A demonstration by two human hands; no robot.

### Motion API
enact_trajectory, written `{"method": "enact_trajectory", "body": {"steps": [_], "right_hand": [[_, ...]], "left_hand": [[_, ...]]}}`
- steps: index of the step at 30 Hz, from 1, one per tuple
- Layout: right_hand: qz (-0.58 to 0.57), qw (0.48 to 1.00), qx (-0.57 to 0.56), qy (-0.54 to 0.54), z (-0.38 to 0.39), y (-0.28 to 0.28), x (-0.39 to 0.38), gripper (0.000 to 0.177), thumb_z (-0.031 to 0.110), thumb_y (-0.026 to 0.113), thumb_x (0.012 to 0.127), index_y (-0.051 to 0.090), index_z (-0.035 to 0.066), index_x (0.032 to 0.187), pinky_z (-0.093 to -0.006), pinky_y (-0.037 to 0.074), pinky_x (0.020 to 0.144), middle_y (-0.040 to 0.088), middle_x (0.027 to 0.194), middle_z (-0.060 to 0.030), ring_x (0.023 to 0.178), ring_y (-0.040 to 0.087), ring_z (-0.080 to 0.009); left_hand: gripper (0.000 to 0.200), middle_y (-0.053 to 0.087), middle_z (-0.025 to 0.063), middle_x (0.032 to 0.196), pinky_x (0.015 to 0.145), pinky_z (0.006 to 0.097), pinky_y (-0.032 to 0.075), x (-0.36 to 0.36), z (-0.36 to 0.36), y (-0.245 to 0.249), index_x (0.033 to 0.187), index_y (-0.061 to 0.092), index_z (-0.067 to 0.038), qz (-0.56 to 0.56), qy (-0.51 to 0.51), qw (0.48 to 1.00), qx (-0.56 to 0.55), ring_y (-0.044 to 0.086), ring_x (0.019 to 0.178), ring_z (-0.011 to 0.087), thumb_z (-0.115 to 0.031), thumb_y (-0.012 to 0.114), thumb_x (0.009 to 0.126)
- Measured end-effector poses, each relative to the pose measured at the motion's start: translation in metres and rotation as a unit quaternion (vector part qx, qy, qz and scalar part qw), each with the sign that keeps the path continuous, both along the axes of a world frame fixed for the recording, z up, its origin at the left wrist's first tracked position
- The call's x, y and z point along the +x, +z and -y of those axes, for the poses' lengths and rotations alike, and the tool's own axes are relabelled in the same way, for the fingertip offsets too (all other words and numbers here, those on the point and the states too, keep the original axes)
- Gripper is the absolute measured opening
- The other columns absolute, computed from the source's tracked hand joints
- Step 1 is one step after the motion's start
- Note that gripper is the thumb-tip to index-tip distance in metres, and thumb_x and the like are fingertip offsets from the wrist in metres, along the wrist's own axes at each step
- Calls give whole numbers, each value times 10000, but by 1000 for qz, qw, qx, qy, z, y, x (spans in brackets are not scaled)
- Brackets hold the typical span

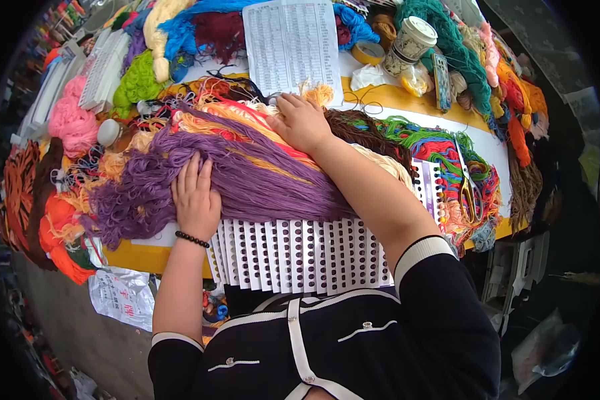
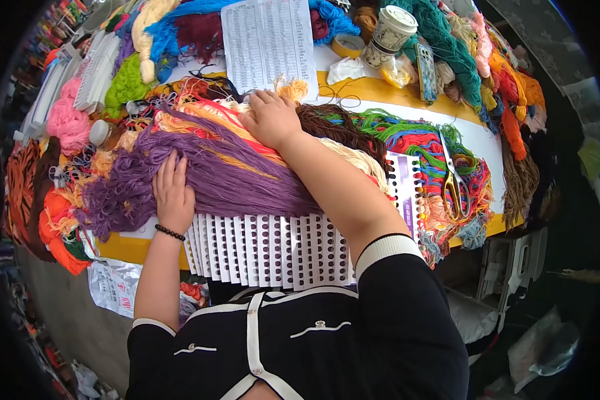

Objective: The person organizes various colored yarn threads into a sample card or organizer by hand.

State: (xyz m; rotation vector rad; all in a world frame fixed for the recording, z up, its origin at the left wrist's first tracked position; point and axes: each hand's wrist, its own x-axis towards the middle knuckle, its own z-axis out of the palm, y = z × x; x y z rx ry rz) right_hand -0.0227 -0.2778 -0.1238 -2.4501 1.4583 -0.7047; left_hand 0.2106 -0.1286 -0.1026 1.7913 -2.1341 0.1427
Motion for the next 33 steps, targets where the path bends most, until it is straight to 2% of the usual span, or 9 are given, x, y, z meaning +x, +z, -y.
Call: {"method": "enact_trajectory", "body": {"steps": [4,9,11,16,17,22,25,28,33], "right_hand": [[81,996,16,-26,-19,31,-21,316,302,572,831,637,45,1003,-406,401,885,634,992,-140,950,576,-307],[132,987,94,-2,-84,71,-92,266,249,619,798,647,21,932,-395,456,786,644,893,-159,854,592,-324],[195,981,4,-13,-120,74,-138,211,187,615,798,639,20,925,-383,468,773,633,884,-175,846,595,-324],[209,950,-22,-233,-210,82,-263,224,181,612,816,630,20,970,-346,480,720,630,863,-145,807,604,-262],[319,894,10,-316,-221,65,-284,221,183,618,819,638,18,965,-317,477,690,631,856,-127,791,605,-219],[146,846,-99,-504,-264,46,-394,253,222,614,808,641,31,971,-348,475,753,631,925,-153,865,603,-304],[86,835,-43,-542,-267,37,-427,379,224,590,814,557,-3,1116,-366,465,806,594,1059,-190,950,580,-329],[77,814,-139,-559,-242,-4,-455,406,223,565,825,533,-16,1151,-389,452,837,585,1077,-204,952,569,-356],[183,778,-66,-597,-202,4,-495,415,256,551,818,554,28,1164,-425,434,887,594,1121,-170,1045,544,-359]], "left_hand": [[517,373,141,1367,1042,463,234,0,-1,-3,1277,434,-55,12,2,1000,-9,342,1256,297,-89,450,762],[476,421,187,1310,1026,437,290,0,4,-4,1219,460,-7,83,11,996,-8,384,1215,335,-57,437,746],[472,431,224,1288,1045,429,277,3,7,-9,1223,461,10,69,6,998,5,389,1211,351,-25,408,755],[532,333,150,1407,1064,422,235,20,11,-30,1349,348,-44,84,-21,996,-23,311,1283,326,-82,378,819],[529,319,134,1420,1067,421,226,22,10,-29,1362,331,-49,83,-14,996,-19,302,1291,319,-85,365,835],[488,310,125,1426,1072,419,218,16,6,-25,1367,322,-55,92,2,996,-4,299,1295,301,-67,325,879],[488,305,124,1428,1072,414,219,10,2,-19,1370,316,-57,92,23,995,9,295,1297,298,-39,326,882],[506,295,124,1432,1072,408,224,17,4,-25,1375,304,-60,96,27,995,13,290,1300,296,-9,337,873],[522,284,122,1436,1072,403,227,21,2,-27,1383,292,-67,108,33,993,14,284,1302,295,8,343,868]]}}
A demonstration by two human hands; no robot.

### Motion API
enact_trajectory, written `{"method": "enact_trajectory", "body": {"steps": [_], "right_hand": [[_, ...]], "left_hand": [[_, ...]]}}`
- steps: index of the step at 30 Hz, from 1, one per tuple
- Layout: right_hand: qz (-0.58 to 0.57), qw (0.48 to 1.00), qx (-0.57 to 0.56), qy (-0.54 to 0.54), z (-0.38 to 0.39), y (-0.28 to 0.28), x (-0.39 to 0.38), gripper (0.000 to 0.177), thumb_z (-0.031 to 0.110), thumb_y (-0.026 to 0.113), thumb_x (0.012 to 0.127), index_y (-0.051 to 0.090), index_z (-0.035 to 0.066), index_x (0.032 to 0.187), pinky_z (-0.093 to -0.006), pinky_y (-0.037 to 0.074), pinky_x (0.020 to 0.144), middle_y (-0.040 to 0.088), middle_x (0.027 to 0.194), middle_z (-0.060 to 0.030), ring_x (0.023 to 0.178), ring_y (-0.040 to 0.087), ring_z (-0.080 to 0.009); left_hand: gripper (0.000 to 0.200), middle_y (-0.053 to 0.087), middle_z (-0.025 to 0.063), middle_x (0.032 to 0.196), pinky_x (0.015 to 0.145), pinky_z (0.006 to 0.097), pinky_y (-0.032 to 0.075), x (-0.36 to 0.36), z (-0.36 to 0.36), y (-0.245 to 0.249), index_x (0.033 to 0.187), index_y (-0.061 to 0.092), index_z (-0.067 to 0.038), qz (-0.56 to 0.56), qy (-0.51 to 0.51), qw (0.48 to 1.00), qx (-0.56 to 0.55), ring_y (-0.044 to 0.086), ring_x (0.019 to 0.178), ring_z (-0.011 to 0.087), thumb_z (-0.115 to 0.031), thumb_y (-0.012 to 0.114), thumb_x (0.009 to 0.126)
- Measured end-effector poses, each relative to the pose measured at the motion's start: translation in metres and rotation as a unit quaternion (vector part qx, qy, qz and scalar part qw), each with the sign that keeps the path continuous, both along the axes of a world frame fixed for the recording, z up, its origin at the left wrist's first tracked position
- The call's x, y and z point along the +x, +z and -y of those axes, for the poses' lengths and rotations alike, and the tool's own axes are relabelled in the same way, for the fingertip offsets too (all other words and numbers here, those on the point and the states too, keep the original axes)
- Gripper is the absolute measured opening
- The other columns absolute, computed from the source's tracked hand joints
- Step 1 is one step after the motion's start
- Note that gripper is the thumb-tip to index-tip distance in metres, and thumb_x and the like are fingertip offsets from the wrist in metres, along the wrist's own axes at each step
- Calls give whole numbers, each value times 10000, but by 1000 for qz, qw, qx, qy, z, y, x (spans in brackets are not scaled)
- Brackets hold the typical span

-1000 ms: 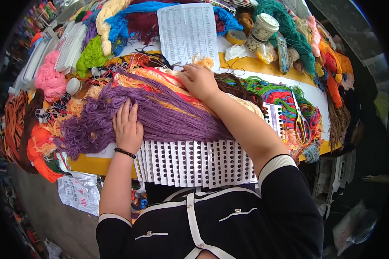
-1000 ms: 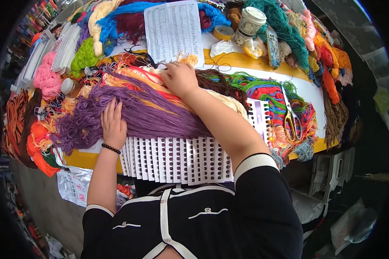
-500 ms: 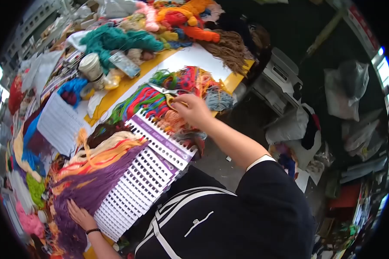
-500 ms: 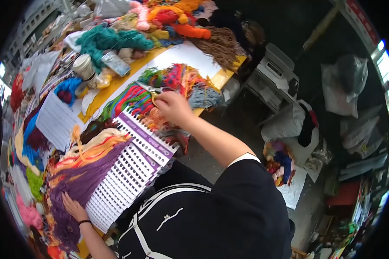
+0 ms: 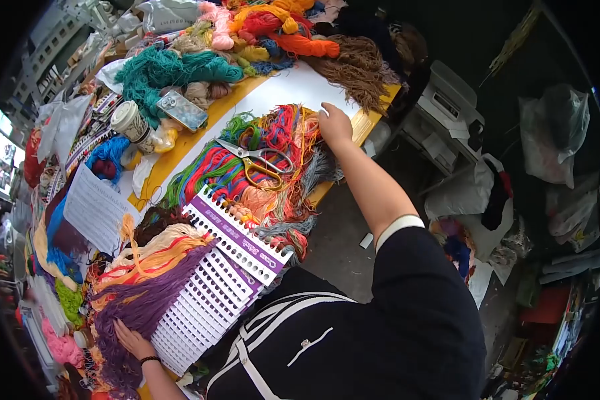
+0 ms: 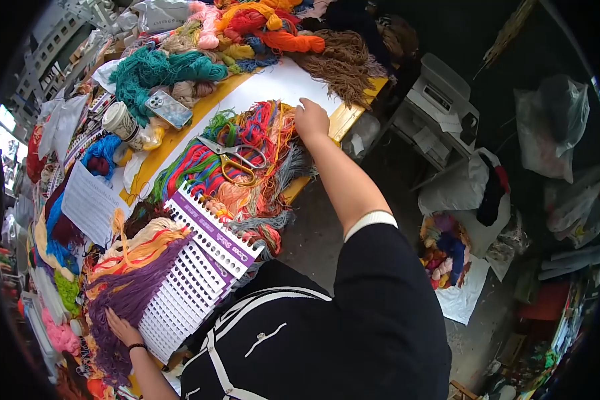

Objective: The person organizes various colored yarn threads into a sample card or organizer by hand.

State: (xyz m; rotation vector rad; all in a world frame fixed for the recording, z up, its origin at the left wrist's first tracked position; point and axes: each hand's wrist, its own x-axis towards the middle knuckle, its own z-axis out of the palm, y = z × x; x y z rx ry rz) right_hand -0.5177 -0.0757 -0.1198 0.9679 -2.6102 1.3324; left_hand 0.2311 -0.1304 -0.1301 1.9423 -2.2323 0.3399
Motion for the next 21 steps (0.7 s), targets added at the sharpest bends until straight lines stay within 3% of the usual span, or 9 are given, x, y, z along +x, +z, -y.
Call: {"method": "enact_trajectory", "body": {"steps": [2,4,6,7,8,10,12,16,21], "right_hand": [[53,987,148,-6,20,13,-4,451,325,584,797,574,50,1154,-400,443,875,606,1095,-177,1036,556,-341],[9,988,152,7,45,-16,-23,446,306,635,760,594,65,1134,-387,493,784,649,993,-154,879,625,-308],[273,930,169,178,68,-32,-40,419,261,664,749,602,87,1126,-365,521,652,657,841,-107,675,630,-237],[349,903,222,113,52,46,-1,278,202,660,769,640,72,1014,-332,504,529,618,729,-55,537,571,-175],[482,836,137,223,72,-4,-43,168,191,631,807,650,67,920,-332,507,556,628,750,-72,583,592,-200],[659,726,26,193,66,37,-45,131,182,616,827,640,78,904,-321,512,595,630,788,-81,667,605,-203],[636,737,24,229,62,70,-70,150,194,599,844,619,79,939,-361,514,670,634,847,-89,755,606,-205],[526,812,-180,179,66,139,-62,152,168,610,837,603,32,906,-408,491,755,636,889,-94,790,607,-220],[419,728,-429,332,61,235,-28,209,226,606,843,601,33,922,-338,496,713,623,874,-61,770,609,-192]], "left_hand": [[534,279,123,1438,1077,403,218,1,0,-1,1386,289,-72,-6,5,1000,3,284,1302,297,14,352,863],[540,276,123,1440,1079,402,214,-2,1,0,1387,285,-73,-15,18,1000,8,283,1303,298,16,356,860],[546,272,123,1442,1081,401,210,-2,2,-2,1389,281,-74,-26,35,999,14,282,1303,299,18,359,857],[548,271,122,1443,1081,402,208,0,3,-4,1391,276,-75,-19,26,999,15,280,1305,300,16,360,857],[550,269,120,1444,1081,403,206,5,3,-4,1393,272,-76,-11,17,1000,16,278,1306,301,13,360,857],[545,268,119,1445,1079,405,208,2,3,0,1395,265,-75,-14,23,999,25,271,1311,302,6,356,864],[542,261,119,1447,1079,405,208,-4,2,5,1395,261,-75,-6,36,998,43,264,1315,303,3,357,867],[529,254,118,1449,1075,407,216,-3,5,4,1392,265,-74,-7,42,997,65,259,1315,306,3,349,875],[519,257,119,1447,1064,419,224,-3,5,6,1389,272,-79,-19,38,997,70,261,1313,316,-18,359,881]]}}
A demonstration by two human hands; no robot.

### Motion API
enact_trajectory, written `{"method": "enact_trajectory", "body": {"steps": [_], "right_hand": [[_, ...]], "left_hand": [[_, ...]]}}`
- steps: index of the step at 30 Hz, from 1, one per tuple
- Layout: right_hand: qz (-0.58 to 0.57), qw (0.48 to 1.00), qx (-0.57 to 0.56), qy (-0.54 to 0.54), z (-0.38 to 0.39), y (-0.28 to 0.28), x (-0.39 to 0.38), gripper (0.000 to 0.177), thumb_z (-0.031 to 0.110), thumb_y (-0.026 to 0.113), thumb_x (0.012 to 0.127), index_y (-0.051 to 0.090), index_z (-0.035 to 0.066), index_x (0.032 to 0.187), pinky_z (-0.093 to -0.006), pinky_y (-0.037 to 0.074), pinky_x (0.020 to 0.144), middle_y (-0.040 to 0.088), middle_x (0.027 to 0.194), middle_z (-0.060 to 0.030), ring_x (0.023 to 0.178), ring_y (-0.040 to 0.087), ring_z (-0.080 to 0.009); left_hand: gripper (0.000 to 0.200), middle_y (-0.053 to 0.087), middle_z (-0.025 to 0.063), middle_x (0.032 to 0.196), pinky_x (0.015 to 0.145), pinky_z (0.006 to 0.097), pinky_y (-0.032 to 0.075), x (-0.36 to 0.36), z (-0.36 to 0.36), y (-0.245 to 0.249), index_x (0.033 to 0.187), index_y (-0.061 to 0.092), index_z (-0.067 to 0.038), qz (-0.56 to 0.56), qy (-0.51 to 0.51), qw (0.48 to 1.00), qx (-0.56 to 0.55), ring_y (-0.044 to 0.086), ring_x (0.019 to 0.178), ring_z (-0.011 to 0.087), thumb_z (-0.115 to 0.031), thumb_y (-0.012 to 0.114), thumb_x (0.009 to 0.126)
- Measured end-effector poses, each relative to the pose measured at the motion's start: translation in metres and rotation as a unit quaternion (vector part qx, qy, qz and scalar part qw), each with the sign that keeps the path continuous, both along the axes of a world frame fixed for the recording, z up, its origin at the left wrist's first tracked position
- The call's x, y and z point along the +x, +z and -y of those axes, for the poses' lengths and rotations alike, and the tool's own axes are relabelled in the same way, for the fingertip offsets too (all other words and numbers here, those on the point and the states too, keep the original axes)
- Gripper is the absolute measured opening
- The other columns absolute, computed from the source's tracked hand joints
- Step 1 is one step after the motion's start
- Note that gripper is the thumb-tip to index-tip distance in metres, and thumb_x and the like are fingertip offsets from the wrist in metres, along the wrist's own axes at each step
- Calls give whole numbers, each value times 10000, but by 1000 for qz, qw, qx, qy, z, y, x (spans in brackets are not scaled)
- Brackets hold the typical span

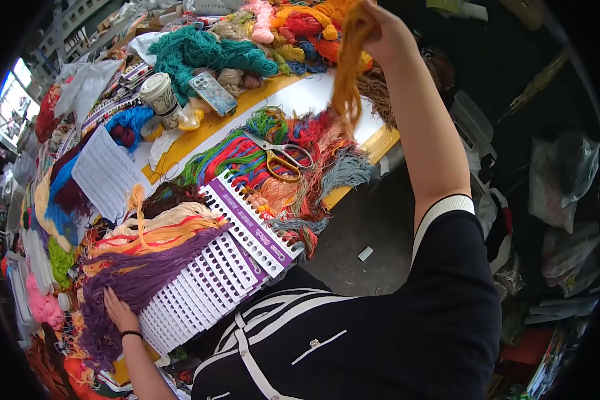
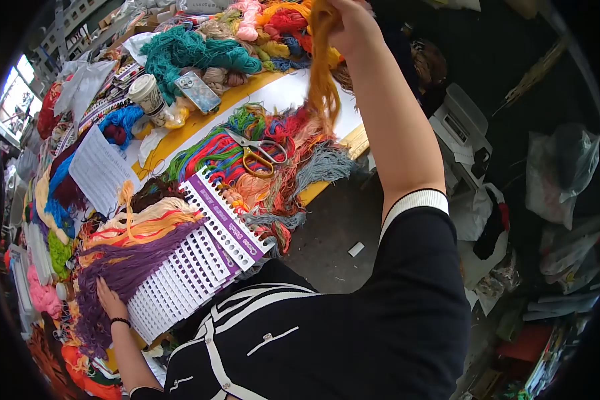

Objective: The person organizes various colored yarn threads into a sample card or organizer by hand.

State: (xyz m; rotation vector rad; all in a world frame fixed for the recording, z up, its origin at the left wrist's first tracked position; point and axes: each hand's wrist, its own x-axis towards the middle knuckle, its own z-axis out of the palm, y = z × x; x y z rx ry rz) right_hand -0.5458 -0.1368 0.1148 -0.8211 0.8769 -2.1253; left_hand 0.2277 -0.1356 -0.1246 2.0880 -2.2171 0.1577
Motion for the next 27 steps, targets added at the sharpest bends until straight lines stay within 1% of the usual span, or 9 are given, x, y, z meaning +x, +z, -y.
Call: {"method": "enact_trajectory", "body": {"steps": [3,5,7,9,12,17,22,25,27], "right_hand": [[-61,992,-78,82,-32,38,87,203,76,586,844,509,45,1030,-338,520,701,577,885,-45,823,611,-184],[-202,973,-13,114,-51,25,123,214,237,617,842,620,37,916,-313,483,711,619,858,-53,762,597,-158],[-381,886,116,238,-77,8,146,156,187,638,833,640,38,881,-279,469,700,618,850,-46,776,582,-120],[-303,805,186,475,-94,-32,177,132,155,640,835,648,25,853,-249,457,662,610,787,-30,751,563,-86],[-460,739,169,462,-109,-114,208,164,162,643,834,647,2,873,-241,457,621,612,747,-20,690,559,-77],[-417,790,414,175,-136,-141,201,164,122,644,816,641,-17,902,-244,469,633,634,762,-18,687,567,-82],[-389,840,373,54,-154,-170,195,234,145,658,763,631,-1,944,-289,480,728,647,886,-97,801,616,-179],[-622,675,262,-298,-175,-190,207,258,111,630,808,576,-5,1031,-272,428,832,585,1032,-67,960,538,-124],[-310,829,406,-228,-190,-231,208,373,181,652,817,514,-8,1109,-291,404,864,545,1095,-99,1017,508,-145]], "left_hand": [[521,260,116,1448,1062,421,224,1,1,-4,1388,279,-84,-6,0,1000,-13,263,1313,310,-21,365,878],[527,265,115,1447,1061,423,223,1,0,-5,1387,286,-84,-7,11,1000,-15,264,1316,302,-25,375,871],[538,270,109,1446,1058,425,226,2,0,-5,1391,284,-85,-10,0,1000,-15,263,1319,292,-25,380,865],[525,269,134,1444,1063,416,225,-7,-6,9,1385,303,-82,-26,10,1000,6,257,1321,304,-39,388,868],[489,268,183,1432,1075,388,228,-11,-17,20,1352,359,-53,-168,7,985,-27,266,1319,325,-60,440,869],[490,288,149,1434,1059,392,257,-16,-51,40,1326,419,-87,-231,10,972,-41,286,1316,311,-36,486,844],[452,326,128,1419,1048,388,269,-15,-73,40,1305,449,-90,-301,1,953,-38,319,1301,285,-27,471,858],[429,333,118,1415,1038,366,285,-17,-86,39,1295,459,-72,-351,-3,936,-37,334,1292,260,-20,456,870],[418,323,109,1420,1032,353,297,-19,-91,36,1295,459,-64,-366,-17,930,-37,336,1291,241,-18,446,880]]}}
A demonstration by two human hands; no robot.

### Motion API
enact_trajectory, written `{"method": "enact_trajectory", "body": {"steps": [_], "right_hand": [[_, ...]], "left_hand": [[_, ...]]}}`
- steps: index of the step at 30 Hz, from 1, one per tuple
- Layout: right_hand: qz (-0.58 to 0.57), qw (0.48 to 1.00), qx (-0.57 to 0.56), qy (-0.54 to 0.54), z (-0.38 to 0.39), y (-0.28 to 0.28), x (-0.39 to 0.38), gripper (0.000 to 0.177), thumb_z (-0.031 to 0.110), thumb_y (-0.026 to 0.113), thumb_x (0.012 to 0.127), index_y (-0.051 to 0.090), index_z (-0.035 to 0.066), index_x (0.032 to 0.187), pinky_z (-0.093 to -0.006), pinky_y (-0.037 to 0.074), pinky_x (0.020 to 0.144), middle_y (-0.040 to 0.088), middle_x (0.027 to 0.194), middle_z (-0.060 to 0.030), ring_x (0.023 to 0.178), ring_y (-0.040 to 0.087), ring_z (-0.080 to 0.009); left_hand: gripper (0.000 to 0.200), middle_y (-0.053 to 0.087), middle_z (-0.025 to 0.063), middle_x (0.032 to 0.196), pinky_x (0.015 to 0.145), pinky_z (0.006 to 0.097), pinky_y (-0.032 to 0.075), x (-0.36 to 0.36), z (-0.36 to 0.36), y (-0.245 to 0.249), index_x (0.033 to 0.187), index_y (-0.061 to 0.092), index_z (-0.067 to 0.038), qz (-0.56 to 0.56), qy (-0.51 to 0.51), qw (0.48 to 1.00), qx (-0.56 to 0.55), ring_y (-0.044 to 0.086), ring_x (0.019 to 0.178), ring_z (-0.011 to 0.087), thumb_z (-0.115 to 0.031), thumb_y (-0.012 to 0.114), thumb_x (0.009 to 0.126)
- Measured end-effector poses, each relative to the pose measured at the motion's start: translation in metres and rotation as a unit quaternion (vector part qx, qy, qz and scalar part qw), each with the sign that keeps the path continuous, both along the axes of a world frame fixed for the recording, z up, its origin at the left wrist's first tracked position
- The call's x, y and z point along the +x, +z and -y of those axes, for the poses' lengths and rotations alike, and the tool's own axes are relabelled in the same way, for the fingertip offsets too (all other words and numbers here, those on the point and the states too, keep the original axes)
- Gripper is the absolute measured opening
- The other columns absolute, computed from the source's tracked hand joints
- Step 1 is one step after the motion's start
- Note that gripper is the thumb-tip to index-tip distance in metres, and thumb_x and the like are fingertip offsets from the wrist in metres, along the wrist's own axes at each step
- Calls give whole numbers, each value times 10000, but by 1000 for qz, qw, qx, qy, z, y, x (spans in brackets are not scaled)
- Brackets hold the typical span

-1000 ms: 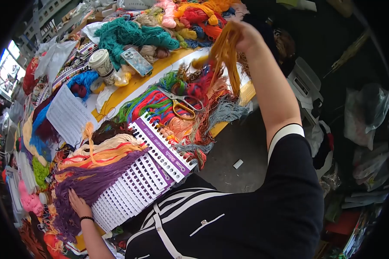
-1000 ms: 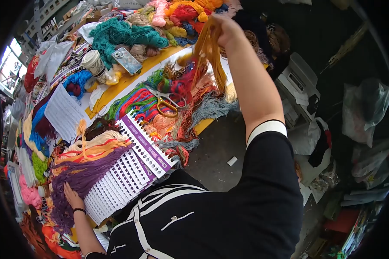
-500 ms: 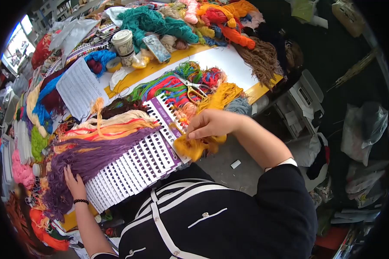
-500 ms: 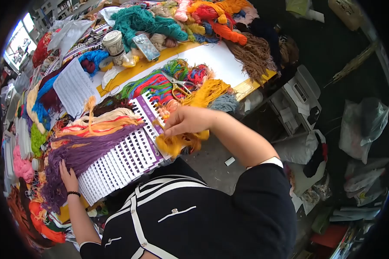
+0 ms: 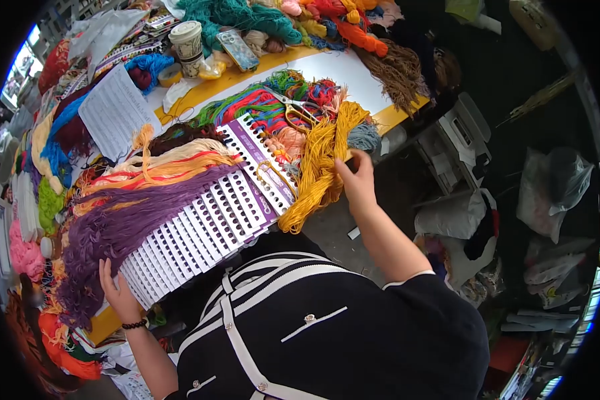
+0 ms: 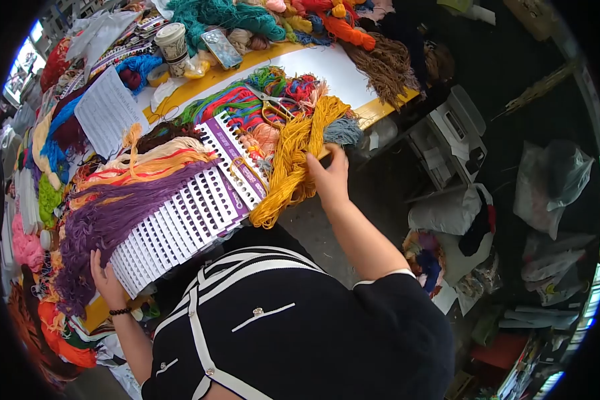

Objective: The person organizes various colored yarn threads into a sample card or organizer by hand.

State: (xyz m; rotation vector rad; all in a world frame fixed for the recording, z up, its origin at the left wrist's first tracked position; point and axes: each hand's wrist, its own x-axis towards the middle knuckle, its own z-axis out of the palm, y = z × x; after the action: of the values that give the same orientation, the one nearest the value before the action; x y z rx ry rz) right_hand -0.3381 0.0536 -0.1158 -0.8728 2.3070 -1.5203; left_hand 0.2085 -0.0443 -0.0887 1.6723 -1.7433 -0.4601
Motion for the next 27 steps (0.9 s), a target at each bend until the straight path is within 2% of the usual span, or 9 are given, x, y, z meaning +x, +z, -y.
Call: {"method": "enact_trajectory", "body": {"steps": [4,7,9,12,16,19,21,23,27], "right_hand": [[448,889,29,89,-22,33,29,437,325,667,823,531,15,1099,-283,438,797,600,968,-63,872,562,-143],[469,874,-71,103,-32,26,11,377,323,659,828,573,29,1048,-263,441,740,612,908,-43,810,562,-117],[272,957,-83,61,-44,63,-2,341,260,634,848,574,15,1077,-237,424,738,609,960,-18,825,550,-97],[23,978,-202,39,-50,141,-13,310,143,660,832,575,16,1102,-181,434,703,594,909,1,837,553,-70],[-419,869,-257,-57,-54,200,-34,298,-1,639,817,554,-11,1102,-263,504,813,568,1037,-70,924,580,-138],[-436,839,-317,-70,-53,235,-6,312,-28,619,818,545,-17,1121,-240,497,796,568,1054,-92,938,576,-138],[-248,883,-367,157,-54,243,17,367,9,670,761,556,-33,1107,-262,485,800,576,1062,-112,954,574,-160],[-312,828,-304,352,-44,253,44,472,181,762,623,611,-60,1000,-340,460,818,604,1011,-130,927,585,-215],[-297,706,-274,581,-22,247,124,329,164,717,698,625,4,969,-327,496,723,609,962,-138,836,608,-263]], "left_hand": [[391,352,122,1400,1027,354,305,-7,-5,0,1275,468,-28,-12,-23,1000,-12,359,1275,242,-22,440,885],[368,402,136,1365,1021,351,313,-8,-5,5,1255,484,-9,-6,-39,999,-18,391,1251,246,-28,439,890],[356,428,143,1344,1018,348,316,-9,-5,6,1244,494,-3,-10,-48,999,-18,408,1238,248,-31,438,893],[353,489,140,1288,1018,352,312,-9,-12,6,1199,524,6,-29,-46,998,-27,447,1198,263,-1,453,853],[333,492,141,1284,1012,348,319,-18,-19,14,1178,534,12,-25,-73,996,-44,453,1190,259,1,455,855],[323,493,143,1281,1011,346,319,-38,-26,28,1167,539,14,-30,-84,994,-67,453,1189,257,8,454,855],[320,506,149,1261,1001,337,331,-53,-29,39,1155,542,24,-58,-105,990,-75,464,1177,251,27,450,848],[316,516,143,1249,991,332,344,-70,-32,56,1149,545,27,-96,-135,984,-65,478,1162,240,30,450,848],[337,537,122,1211,951,315,391,-111,-56,115,1185,512,32,-271,-274,921,58,528,1091,198,-52,515,859]]}}
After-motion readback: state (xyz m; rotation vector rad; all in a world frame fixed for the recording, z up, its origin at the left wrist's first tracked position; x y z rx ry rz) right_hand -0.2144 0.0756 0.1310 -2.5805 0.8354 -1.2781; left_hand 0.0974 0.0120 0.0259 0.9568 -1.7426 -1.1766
